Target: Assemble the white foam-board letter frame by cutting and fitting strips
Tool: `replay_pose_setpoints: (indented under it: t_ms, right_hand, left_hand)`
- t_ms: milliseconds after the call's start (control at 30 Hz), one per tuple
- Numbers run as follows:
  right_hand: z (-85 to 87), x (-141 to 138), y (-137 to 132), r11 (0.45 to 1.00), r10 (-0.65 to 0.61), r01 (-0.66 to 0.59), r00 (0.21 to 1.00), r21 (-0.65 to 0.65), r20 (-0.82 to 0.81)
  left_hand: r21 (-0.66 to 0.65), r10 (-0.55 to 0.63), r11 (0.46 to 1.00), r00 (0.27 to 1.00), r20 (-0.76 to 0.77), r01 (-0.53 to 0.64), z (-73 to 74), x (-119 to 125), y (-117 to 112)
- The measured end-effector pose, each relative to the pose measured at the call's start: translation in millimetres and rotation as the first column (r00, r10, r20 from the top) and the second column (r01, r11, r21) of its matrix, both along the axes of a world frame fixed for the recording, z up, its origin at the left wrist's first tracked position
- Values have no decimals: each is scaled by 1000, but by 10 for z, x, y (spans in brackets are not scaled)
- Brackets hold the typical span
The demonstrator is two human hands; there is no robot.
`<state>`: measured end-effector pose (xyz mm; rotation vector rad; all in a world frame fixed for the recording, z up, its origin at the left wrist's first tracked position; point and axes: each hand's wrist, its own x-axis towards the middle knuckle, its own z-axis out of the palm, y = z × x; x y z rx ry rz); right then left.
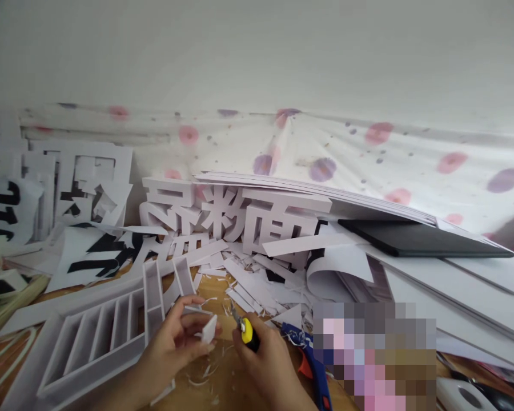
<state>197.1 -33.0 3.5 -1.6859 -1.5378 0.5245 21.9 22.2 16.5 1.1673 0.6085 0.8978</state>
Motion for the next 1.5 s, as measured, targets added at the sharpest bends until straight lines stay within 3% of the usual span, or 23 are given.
replay_pose_setpoints:
  t_ms: [133, 267, 433, 500, 600, 700, 800, 933, 1167, 1500]
  right_hand:
    - [-141, -20, 54, 998, 21, -13, 988, 55, -155]
    - [-208, -11, 83, 998, -3, 15, 986, 67, -168]
    - [-174, -42, 56, 997, 11, 1, 986, 75, -168]
    - [-157, -73, 27, 995, 8, 4, 994, 100, -113]
    - [-149, -136, -26, 980, 15, -35, 994, 194, 104]
    - [-148, -205, -65, 948, 18, -113, 953, 298, 304]
    - [-145, -252, -81, 926, 23, -168, 919, 339, 393]
    - [-143, -264, -79, 919, 3, -180, 893, 351, 449]
    - [-95, -217, -70, 917, -104, -93, 882, 387, 459]
    - [-69, -266, -71, 914, -71, -134, 876, 382, 477]
  left_hand:
    - [-151, -1, 988, 998, 59, 10, 40, -9, 24]
    - [-213, -1, 977, 995, 104, 23, 68, -10, 42]
    - [-244, 19, 970, 993, 120, 11, 78, -13, 65]
    - [-254, 30, 967, 992, 126, 3, 60, -12, 76]
    - [-276, 19, 961, 991, 130, 18, 14, -4, 76]
    - [-280, -22, 958, 989, 149, 63, -24, 6, 58]
    - [-298, -55, 949, 987, 152, 99, -29, 15, 42]
    - [-303, -67, 946, 986, 154, 112, -19, 19, 39]
    - [-285, -88, 951, 988, 125, 121, -44, 20, 54]
    - [-272, -89, 955, 988, 126, 121, -52, 45, 37]
